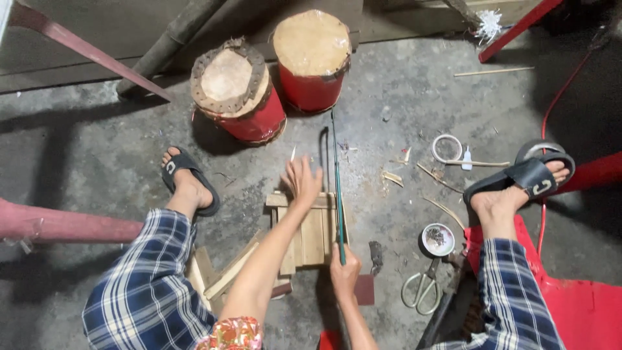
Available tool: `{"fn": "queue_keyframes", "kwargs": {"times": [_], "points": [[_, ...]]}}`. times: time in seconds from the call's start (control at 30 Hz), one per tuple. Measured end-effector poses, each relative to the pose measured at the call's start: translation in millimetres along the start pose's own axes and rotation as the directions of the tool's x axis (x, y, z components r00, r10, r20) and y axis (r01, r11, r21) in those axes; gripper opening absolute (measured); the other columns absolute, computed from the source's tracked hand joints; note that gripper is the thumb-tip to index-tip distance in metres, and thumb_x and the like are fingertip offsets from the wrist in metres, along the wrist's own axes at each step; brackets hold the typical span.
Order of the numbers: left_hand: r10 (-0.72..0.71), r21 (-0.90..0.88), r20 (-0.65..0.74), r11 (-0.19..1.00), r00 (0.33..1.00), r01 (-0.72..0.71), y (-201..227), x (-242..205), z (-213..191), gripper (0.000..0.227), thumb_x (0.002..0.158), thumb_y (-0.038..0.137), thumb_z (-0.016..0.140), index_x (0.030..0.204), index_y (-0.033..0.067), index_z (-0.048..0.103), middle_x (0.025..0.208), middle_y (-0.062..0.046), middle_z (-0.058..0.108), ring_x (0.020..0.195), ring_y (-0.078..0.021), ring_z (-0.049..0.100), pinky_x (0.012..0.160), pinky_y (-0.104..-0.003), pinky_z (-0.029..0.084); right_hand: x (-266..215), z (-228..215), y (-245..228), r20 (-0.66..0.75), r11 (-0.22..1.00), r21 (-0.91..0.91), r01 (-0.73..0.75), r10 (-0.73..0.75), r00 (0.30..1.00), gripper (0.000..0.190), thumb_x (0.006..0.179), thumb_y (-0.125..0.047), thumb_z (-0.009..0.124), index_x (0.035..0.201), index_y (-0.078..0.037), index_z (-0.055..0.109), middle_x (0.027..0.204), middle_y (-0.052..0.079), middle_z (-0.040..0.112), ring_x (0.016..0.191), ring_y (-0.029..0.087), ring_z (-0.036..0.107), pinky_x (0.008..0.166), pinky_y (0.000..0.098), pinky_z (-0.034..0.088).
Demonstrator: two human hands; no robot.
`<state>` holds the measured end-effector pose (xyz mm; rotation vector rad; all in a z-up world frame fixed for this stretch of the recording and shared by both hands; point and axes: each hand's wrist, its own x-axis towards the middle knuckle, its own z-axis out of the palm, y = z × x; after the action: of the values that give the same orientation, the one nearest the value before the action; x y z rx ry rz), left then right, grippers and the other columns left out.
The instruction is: The person uses a hand saw to cut a small wooden structure placed on the floor. They hold the structure steady with one hand while sawing with the other, occasionally adjusting the wood's position.
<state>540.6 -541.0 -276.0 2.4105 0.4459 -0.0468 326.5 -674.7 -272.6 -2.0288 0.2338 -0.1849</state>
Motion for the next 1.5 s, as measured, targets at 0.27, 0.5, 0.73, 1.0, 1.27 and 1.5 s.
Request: {"fn": "queue_keyframes", "kwargs": {"times": [0.27, 0.5, 0.73, 1.0, 1.27, 1.5], "points": [[-0.415, -0.822, 0.034, 0.506, 0.909, 0.262, 87, 160, -66, 0.03, 0.092, 0.036, 0.061, 0.077, 0.016, 0.043, 0.068, -0.002, 0.051, 0.057, -0.0117, 0.048, 0.046, -0.027, 0.037, -5, 5, 14, 0.039, 0.984, -0.06, -0.165, 0.168, 0.985, 0.024, 0.096, -0.025, 0.062, 0.092, -0.008, 0.078, 0.062, 0.001, 0.062, 0.055, 0.012, 0.057, 0.052, 0.0298, 0.045], [-0.593, -0.906, 0.265, 0.116, 0.761, 0.406, 126, 212, -89, 0.081, 0.085, 0.037, 0.072, 0.145, -0.0022, 0.035, 0.138, -0.034, 0.053, 0.12, -0.0473, 0.063, 0.092, -0.055, 0.06, -10, 6, 23, 0.017, 0.947, -0.028, -0.319, 0.319, 0.948, 0.023, 0.094, -0.028, 0.064, 0.087, -0.009, 0.074, 0.064, 0.003, 0.065, 0.059, 0.013, 0.057, 0.058, 0.0308, 0.046], [-0.653, -0.928, 0.113, 0.2, 0.749, 0.315, 132, 230, -77, 0.06, 0.079, 0.01, 0.081, 0.128, -0.0006, 0.049, 0.13, -0.02, 0.061, 0.094, -0.0308, 0.072, 0.069, -0.036, 0.069, -8, 3, 18, -0.016, 0.955, -0.077, -0.286, 0.286, 0.958, 0.029, 0.094, -0.033, 0.063, 0.077, -0.011, 0.068, 0.058, 0.001, 0.051, 0.056, 0.013, 0.047, 0.055, 0.0308, 0.042], [-0.62, -0.881, -0.005, 0.373, 0.784, 0.29, 111, 258, -66, 0.034, 0.08, 0.001, 0.07, 0.11, 0.0024, 0.053, 0.125, -0.016, 0.06, 0.083, -0.0276, 0.066, 0.046, -0.033, 0.062, -4, 1, 9, -0.021, 0.983, -0.008, -0.184, 0.183, 0.983, 0.029, 0.096, -0.027, 0.063, 0.073, -0.009, 0.063, 0.058, 0.0, 0.047, 0.056, 0.012, 0.043, 0.053, 0.0293, 0.039], [-0.5, -0.692, -0.006, 0.627, 0.866, 0.357, 111, 249, -96, 0.036, 0.089, 0.009, 0.061, 0.124, 0.0031, 0.055, 0.137, -0.016, 0.049, 0.068, -0.0242, 0.072, 0.046, -0.026, 0.067, -5, 1, 12, -0.027, 0.982, -0.022, -0.187, 0.186, 0.982, 0.027, 0.095, -0.026, 0.064, 0.075, -0.008, 0.066, 0.057, 0.001, 0.051, 0.054, 0.012, 0.045, 0.051, 0.0305, 0.039], [-0.443, -0.492, -0.085, 0.798, 0.892, 0.35, 74, 267, -112, 0.027, 0.089, 0.007, 0.043, 0.111, 0.0045, 0.059, 0.115, -0.013, 0.07, 0.048, -0.0195, 0.073, 0.035, -0.024, 0.059, -2, -3, 4, -0.032, 0.977, -0.021, -0.21, 0.209, 0.977, 0.025, 0.094, -0.025, 0.064, 0.076, -0.008, 0.07, 0.056, 0.0, 0.056, 0.053, 0.011, 0.051, 0.05, 0.0305, 0.041]]}}
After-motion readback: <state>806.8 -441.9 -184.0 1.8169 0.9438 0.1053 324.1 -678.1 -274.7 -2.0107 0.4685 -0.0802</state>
